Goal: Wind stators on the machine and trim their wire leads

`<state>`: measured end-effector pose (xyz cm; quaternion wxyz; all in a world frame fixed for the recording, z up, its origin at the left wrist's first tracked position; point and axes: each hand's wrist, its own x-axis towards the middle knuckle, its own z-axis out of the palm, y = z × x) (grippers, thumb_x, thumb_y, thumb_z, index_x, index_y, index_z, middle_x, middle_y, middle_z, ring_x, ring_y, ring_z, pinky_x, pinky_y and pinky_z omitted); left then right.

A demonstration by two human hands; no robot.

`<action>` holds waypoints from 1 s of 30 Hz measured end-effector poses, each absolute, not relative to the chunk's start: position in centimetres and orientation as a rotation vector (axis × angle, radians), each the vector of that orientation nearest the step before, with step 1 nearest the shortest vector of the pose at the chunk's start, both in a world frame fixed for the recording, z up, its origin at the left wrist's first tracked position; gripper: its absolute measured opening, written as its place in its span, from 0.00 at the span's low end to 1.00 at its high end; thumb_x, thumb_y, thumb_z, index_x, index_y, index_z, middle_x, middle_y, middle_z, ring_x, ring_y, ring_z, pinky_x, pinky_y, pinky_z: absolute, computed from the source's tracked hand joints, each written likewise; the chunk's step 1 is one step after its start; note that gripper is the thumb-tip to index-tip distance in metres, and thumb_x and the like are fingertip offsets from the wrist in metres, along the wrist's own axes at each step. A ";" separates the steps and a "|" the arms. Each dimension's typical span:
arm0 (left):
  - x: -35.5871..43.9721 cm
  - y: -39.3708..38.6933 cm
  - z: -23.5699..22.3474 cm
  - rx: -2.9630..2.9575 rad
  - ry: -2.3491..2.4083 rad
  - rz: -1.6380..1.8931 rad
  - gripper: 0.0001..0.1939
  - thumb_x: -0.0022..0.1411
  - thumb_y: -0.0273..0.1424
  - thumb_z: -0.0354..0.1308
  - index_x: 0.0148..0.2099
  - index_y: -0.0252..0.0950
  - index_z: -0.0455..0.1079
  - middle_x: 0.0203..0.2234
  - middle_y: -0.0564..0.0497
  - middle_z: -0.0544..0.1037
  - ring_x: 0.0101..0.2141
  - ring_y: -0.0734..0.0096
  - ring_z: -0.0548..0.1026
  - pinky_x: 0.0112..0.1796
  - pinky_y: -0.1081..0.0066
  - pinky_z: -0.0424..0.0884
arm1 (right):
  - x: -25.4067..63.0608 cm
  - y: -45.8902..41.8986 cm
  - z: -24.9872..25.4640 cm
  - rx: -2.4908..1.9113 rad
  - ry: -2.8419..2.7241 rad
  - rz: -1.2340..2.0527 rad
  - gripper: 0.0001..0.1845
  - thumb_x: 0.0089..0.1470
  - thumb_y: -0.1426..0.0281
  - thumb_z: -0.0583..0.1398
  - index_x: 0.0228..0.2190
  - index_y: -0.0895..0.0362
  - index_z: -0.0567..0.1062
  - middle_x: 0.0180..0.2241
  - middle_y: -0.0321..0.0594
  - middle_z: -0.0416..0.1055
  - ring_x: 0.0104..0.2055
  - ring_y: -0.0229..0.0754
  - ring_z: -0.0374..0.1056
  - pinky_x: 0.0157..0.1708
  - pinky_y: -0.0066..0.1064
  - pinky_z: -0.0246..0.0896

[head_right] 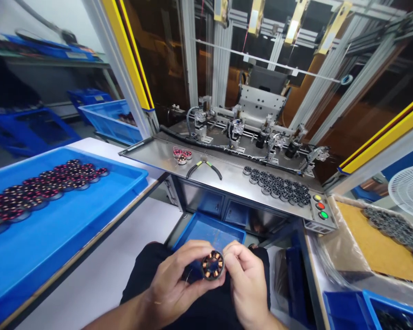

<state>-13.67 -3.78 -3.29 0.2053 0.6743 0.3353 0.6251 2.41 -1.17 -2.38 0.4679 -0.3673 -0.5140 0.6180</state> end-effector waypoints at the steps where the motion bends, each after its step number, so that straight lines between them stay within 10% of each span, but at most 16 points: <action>1: -13.7 -3.9 -3.2 1.910 0.963 1.731 0.34 0.53 0.20 0.69 0.60 0.41 0.65 0.40 0.45 0.79 0.40 0.63 0.79 0.43 0.68 0.77 | 2.4 -1.2 -2.6 -0.910 -1.217 1.555 0.18 0.59 0.60 0.63 0.22 0.58 0.71 0.25 0.34 0.63 0.28 0.36 0.59 0.29 0.27 0.60; 21: -14.5 -4.5 -3.1 1.702 0.865 1.516 0.27 0.59 0.15 0.58 0.56 0.44 0.70 0.46 0.45 0.75 0.44 0.65 0.78 0.43 0.69 0.77 | 2.3 -1.3 -2.8 -0.899 -1.230 1.595 0.18 0.61 0.61 0.61 0.24 0.58 0.72 0.24 0.34 0.65 0.25 0.34 0.62 0.25 0.25 0.60; 30: -13.5 -4.4 -3.8 0.760 0.404 1.244 0.30 0.51 0.41 0.72 0.55 0.39 0.71 0.46 0.43 0.77 0.46 0.63 0.78 0.45 0.69 0.75 | 4.2 -0.9 1.0 -0.599 -2.057 0.531 0.05 0.63 0.75 0.57 0.36 0.56 0.73 0.27 0.39 0.72 0.30 0.38 0.71 0.30 0.29 0.70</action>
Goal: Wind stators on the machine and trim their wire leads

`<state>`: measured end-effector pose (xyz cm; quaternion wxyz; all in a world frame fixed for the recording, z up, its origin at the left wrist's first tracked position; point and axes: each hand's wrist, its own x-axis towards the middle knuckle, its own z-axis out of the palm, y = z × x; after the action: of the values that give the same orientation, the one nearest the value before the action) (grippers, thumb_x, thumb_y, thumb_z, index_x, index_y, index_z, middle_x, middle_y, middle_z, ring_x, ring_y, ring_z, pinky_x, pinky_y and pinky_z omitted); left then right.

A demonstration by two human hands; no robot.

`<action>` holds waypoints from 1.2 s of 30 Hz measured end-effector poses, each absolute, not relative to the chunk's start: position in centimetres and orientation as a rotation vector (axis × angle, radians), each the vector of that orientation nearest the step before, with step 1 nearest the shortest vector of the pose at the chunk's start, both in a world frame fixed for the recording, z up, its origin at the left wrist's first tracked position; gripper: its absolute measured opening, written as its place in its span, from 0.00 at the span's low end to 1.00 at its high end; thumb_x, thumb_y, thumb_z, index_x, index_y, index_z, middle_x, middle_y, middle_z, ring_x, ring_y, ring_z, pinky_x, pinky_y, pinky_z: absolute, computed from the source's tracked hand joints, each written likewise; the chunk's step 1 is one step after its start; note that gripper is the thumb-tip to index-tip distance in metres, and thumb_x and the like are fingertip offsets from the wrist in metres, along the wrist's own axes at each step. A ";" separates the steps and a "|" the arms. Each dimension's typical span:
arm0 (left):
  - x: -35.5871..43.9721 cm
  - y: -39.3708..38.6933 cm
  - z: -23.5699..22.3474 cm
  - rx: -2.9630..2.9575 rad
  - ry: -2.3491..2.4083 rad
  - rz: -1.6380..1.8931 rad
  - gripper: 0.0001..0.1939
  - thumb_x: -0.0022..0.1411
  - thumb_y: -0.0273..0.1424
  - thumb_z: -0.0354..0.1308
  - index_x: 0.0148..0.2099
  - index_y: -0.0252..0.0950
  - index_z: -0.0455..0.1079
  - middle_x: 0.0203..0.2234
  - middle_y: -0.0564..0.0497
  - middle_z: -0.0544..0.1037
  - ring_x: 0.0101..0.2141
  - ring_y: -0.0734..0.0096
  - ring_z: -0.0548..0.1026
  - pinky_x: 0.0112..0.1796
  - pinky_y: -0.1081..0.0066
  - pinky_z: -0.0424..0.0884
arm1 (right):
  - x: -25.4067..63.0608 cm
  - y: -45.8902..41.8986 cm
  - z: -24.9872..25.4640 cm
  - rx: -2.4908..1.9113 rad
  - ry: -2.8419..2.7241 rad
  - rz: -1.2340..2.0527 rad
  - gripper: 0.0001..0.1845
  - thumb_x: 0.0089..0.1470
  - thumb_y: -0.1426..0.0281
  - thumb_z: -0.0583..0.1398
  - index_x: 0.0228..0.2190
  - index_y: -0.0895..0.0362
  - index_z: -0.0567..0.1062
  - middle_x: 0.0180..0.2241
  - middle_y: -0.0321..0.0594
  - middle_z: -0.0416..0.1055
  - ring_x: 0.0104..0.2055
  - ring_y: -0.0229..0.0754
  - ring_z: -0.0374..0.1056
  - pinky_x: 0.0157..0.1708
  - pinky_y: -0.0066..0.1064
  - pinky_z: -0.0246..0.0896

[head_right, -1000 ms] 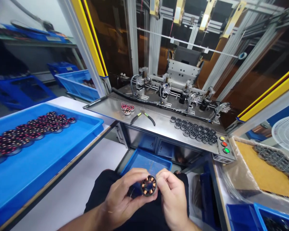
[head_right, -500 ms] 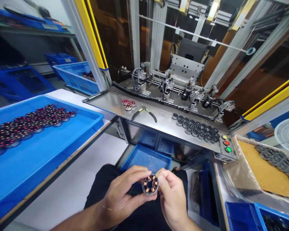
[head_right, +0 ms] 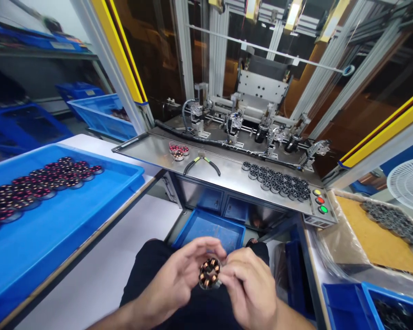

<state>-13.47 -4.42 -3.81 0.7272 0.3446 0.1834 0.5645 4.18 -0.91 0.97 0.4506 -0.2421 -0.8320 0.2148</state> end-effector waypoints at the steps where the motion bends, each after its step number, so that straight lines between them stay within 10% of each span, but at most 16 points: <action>1: -13.2 -4.3 -3.9 0.695 0.398 1.153 0.27 0.53 0.43 0.70 0.51 0.35 0.73 0.39 0.44 0.79 0.38 0.66 0.80 0.38 0.72 0.77 | 4.3 -0.9 1.3 -0.574 -2.102 0.477 0.06 0.64 0.74 0.56 0.36 0.56 0.73 0.27 0.39 0.72 0.30 0.39 0.71 0.29 0.29 0.71; 5: -12.7 -4.1 -3.6 0.665 0.452 0.996 0.20 0.55 0.42 0.69 0.40 0.31 0.72 0.24 0.47 0.79 0.22 0.71 0.78 0.21 0.78 0.71 | 4.7 -0.5 1.8 -0.504 -2.153 0.426 0.06 0.64 0.75 0.55 0.37 0.56 0.72 0.26 0.40 0.71 0.28 0.39 0.71 0.28 0.31 0.72; 27: -13.0 -3.9 -3.0 0.674 0.551 1.136 0.12 0.56 0.33 0.70 0.40 0.33 0.75 0.26 0.54 0.77 0.24 0.77 0.79 0.26 0.80 0.75 | 5.3 -0.3 1.7 -0.580 -2.104 0.624 0.13 0.55 0.83 0.61 0.40 0.58 0.77 0.30 0.41 0.72 0.29 0.39 0.69 0.26 0.30 0.68; 36: -12.3 -4.6 -3.2 1.193 0.772 1.797 0.29 0.48 0.16 0.70 0.50 0.45 0.74 0.45 0.51 0.78 0.42 0.70 0.80 0.40 0.78 0.79 | 3.8 -1.3 0.3 -0.859 -1.844 0.764 0.08 0.60 0.78 0.58 0.29 0.57 0.73 0.26 0.35 0.68 0.29 0.35 0.66 0.30 0.27 0.62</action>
<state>-12.30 -4.61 -3.22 0.4125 0.4744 0.3067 0.7146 3.80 -1.31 0.34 0.4655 -0.3498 -0.7512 0.3110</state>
